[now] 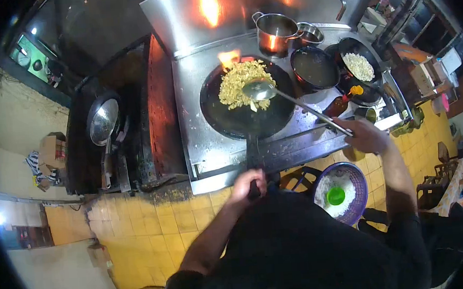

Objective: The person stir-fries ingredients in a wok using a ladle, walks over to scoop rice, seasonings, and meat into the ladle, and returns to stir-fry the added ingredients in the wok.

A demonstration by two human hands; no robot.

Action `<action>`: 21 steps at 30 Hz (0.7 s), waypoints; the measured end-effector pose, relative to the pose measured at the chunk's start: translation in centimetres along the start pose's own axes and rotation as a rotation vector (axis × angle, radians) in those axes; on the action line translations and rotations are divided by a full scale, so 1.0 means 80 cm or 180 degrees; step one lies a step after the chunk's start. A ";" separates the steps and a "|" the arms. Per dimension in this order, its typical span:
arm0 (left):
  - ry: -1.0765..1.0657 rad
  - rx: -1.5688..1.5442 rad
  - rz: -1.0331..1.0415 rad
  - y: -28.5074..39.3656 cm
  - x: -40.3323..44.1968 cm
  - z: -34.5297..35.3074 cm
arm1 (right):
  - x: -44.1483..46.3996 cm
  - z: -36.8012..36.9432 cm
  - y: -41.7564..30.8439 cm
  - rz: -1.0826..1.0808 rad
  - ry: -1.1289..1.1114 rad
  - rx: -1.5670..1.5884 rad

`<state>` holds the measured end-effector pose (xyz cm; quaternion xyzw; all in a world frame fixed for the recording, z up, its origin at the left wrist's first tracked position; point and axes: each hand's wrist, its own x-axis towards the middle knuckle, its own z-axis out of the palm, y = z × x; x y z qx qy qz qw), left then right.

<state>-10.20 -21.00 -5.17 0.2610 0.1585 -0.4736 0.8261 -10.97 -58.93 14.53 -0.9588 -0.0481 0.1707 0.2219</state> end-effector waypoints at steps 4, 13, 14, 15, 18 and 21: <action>-0.0097 -0.0586 0.0093 0.044 0.087 -0.013 | 0.057 0.013 0.013 -0.0075 0.0179 0.0223; 0.0203 -0.0643 0.0154 0.042 0.107 -0.012 | 0.165 0.030 0.071 0.1000 -0.1389 0.1836; 0.0177 -0.0637 0.0161 0.042 0.107 -0.013 | 0.173 0.033 0.072 0.0795 -0.1145 0.1489; 0.0199 -0.0642 0.0158 0.041 0.106 -0.015 | 0.178 0.041 0.073 0.0594 -0.0899 0.1150; 0.0183 -0.0664 0.0164 0.042 0.108 -0.013 | 0.226 0.152 0.055 -0.0044 -0.0316 0.1776; 0.0310 -0.0611 0.0106 0.045 0.103 -0.009 | 0.180 0.100 0.040 -0.0193 -0.0502 0.1560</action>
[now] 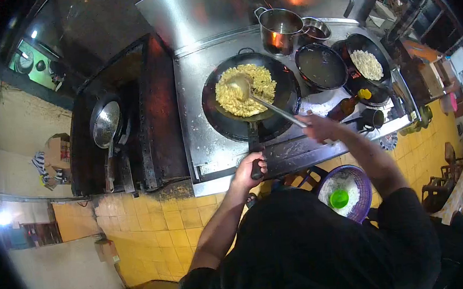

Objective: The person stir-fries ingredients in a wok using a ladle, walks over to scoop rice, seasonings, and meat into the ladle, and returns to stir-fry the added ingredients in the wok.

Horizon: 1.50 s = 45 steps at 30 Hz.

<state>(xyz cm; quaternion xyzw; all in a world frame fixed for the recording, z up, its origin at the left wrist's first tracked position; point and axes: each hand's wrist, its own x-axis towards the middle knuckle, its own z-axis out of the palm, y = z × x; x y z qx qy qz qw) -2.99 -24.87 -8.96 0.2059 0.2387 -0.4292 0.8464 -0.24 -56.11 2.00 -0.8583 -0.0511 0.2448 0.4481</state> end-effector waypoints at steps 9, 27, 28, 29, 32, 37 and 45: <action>-0.0106 -0.0160 -0.0110 0.003 0.007 -0.004 | 0.051 0.076 0.023 0.0545 0.0273 -0.1694; 0.0043 -0.0722 -0.0453 0.028 -0.080 0.105 | -0.182 0.017 -0.113 0.0398 0.0437 -0.2972; 0.0106 -0.0752 -0.0427 0.030 -0.082 0.112 | -0.165 0.031 -0.094 0.0347 0.0563 -0.2970; -0.0258 -0.0109 -0.0261 0.013 -0.086 0.087 | -0.154 0.039 -0.088 0.0316 0.0499 -0.2882; 0.0147 0.1999 0.0241 -0.070 -0.159 0.050 | -0.176 0.036 -0.137 0.0459 0.0455 -0.2830; -0.0058 -0.0301 -0.0385 0.021 -0.095 0.094 | -0.176 0.017 -0.178 0.0685 -0.0050 -0.2876; -0.0292 0.1344 0.0056 -0.045 -0.153 0.044 | -0.182 -0.022 -0.127 0.0300 -0.0096 -0.2600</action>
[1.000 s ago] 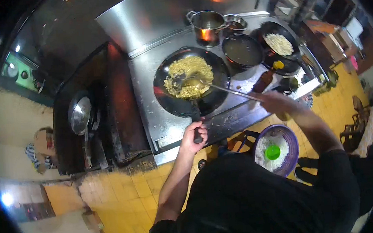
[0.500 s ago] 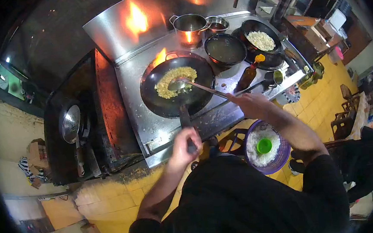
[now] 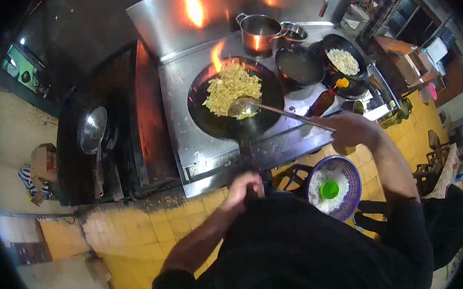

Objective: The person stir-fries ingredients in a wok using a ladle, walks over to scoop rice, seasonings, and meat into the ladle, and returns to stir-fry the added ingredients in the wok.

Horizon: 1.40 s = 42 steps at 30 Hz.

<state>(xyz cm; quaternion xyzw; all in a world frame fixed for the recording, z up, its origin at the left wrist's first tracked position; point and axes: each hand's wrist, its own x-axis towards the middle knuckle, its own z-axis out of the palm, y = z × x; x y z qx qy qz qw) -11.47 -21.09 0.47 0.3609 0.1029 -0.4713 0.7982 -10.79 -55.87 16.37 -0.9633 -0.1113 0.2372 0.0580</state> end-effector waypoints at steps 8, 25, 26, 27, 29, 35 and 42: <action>0.0146 0.0225 0.0433 -0.031 0.051 -0.054 | 0.059 0.091 0.022 0.0388 0.0716 0.0224; 0.0303 -0.1249 0.0022 0.009 0.151 -0.080 | 0.150 0.005 0.102 0.0625 -0.1268 0.2764; 0.0209 -0.1210 0.0068 0.006 0.154 -0.085 | 0.162 0.010 0.104 0.0610 -0.1278 0.2750; 0.0221 -0.1218 0.0073 0.006 0.156 -0.087 | 0.179 0.029 0.103 0.0525 -0.0926 0.2625; 0.0294 -0.1243 0.0027 0.002 0.156 -0.089 | 0.214 0.089 0.085 0.0084 -0.0219 0.2688; 0.0319 -0.1187 -0.0009 0.008 0.151 -0.087 | 0.207 0.111 0.115 -0.0744 0.0653 0.1021; 0.0231 -0.1229 -0.0023 0.008 0.151 -0.090 | 0.107 0.026 0.040 0.0528 -0.0273 0.2173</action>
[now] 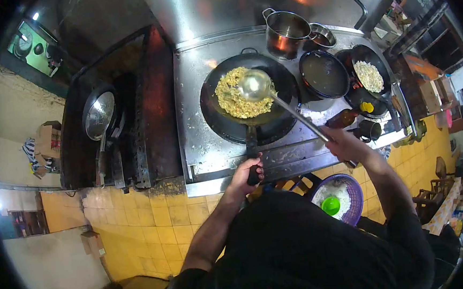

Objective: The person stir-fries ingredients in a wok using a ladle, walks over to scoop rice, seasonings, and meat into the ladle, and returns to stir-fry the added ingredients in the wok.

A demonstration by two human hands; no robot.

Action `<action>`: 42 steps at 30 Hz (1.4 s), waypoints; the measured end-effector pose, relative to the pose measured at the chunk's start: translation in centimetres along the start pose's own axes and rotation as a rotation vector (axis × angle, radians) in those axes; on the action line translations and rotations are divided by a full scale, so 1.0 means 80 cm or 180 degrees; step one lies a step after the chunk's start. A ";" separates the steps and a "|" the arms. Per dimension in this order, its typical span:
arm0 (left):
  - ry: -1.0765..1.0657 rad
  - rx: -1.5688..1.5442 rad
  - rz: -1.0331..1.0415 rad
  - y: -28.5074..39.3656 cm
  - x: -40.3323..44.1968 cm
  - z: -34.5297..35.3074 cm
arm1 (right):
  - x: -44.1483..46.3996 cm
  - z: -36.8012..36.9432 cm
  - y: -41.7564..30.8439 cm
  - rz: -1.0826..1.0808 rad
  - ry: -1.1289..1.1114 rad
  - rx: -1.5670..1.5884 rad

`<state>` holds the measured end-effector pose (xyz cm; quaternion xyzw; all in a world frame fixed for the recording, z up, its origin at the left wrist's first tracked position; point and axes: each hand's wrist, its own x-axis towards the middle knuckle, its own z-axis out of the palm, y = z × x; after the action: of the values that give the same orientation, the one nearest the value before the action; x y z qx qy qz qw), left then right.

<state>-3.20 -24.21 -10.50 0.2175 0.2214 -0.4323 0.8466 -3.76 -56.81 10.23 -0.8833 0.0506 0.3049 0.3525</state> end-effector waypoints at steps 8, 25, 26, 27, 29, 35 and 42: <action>0.0019 -0.0061 -0.0067 0.001 -0.001 0.009 | 0.021 0.062 0.014 0.0001 0.0130 0.0674; 0.0149 -0.0078 -0.0034 -0.001 -0.001 0.011 | 0.023 0.089 0.045 -0.0648 0.0578 -0.0217; 0.0160 -0.0147 -0.0056 -0.002 0.000 0.012 | 0.022 0.090 0.055 -0.0633 0.0590 -0.0208; 0.0145 -0.0136 -0.0050 -0.001 0.001 0.015 | 0.023 0.088 0.062 -0.0761 0.0672 -0.0369; 0.0089 0.0024 0.0048 0.000 -0.002 0.015 | 0.023 0.087 0.059 -0.0910 0.0744 -0.0535; 0.0068 -0.0017 -0.0001 0.002 0.003 0.007 | 0.032 0.071 0.090 -0.1282 0.0975 -0.1124; 0.0073 -0.0053 -0.0095 0.006 -0.002 0.019 | 0.205 0.197 0.140 -0.0100 0.1036 -0.0768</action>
<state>-2.61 -24.72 -9.07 0.2121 0.2379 -0.4406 0.8392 -1.85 -52.79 -14.70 -0.9574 0.0563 0.1565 0.2360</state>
